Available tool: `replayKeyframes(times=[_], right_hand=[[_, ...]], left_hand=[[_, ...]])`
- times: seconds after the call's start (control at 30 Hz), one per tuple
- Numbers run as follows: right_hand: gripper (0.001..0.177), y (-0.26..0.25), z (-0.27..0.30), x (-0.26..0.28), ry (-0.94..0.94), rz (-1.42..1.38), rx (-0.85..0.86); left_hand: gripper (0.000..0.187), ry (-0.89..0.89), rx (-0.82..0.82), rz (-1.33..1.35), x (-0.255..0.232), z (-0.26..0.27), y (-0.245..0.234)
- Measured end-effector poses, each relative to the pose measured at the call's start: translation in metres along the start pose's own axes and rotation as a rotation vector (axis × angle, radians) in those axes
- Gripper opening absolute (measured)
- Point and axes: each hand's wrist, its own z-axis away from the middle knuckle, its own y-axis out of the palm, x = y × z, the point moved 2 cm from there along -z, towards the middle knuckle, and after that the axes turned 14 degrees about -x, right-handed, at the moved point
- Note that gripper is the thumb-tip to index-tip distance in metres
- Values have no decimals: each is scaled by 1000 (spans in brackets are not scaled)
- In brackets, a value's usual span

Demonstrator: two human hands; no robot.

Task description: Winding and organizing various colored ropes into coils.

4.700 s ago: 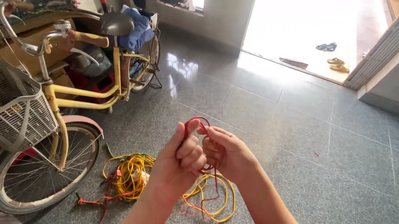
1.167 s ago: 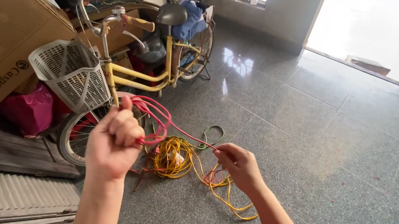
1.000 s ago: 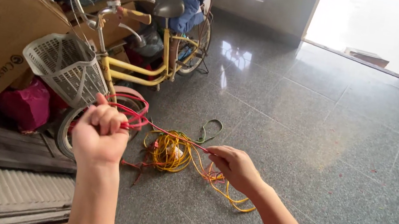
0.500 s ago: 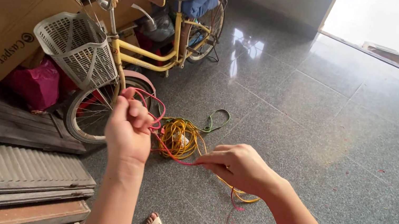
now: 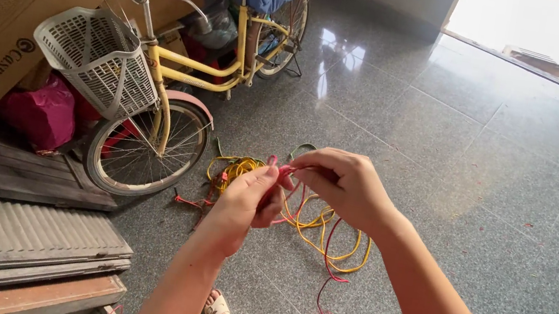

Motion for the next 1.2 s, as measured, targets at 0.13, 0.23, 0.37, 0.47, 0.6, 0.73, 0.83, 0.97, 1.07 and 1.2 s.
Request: replayKeyframes(times=[0.13, 0.23, 0.37, 0.47, 0.6, 0.73, 0.83, 0.97, 1.07, 1.2], right_hand=[[19, 14, 0, -23, 64, -56, -71], [17, 22, 2, -42, 140, -109, -113], [23, 24, 2, -47, 212, -222, -53], [37, 23, 2, -16, 483, -620, 83], [41, 47, 17, -42, 544, -930, 278], [26, 50, 25, -84, 588, -1109, 291], [15, 48, 23, -72, 591, -1164, 314], [22, 47, 21, -50, 809, -1170, 187], [23, 56, 25, -62, 862, -1347, 160], [29, 57, 22, -56, 825, -1479, 179]], left_hand=[[40, -74, 92, 113, -17, 16, 4], [33, -122, 151, 188, -13, 15, -6], [31, -163, 304, 396, -6, 8, -15], [31, -211, 368, 561, -6, 6, -14], [30, -273, 416, 709, -4, 4, -18], [31, -238, 479, 721, -13, 6, -16], [29, -244, 376, 608, -23, 7, -15], [29, -259, 315, 595, -15, 0, -18], [27, -235, 332, 652, -7, -2, -10], [27, -240, 112, 625, -34, 21, 22]])
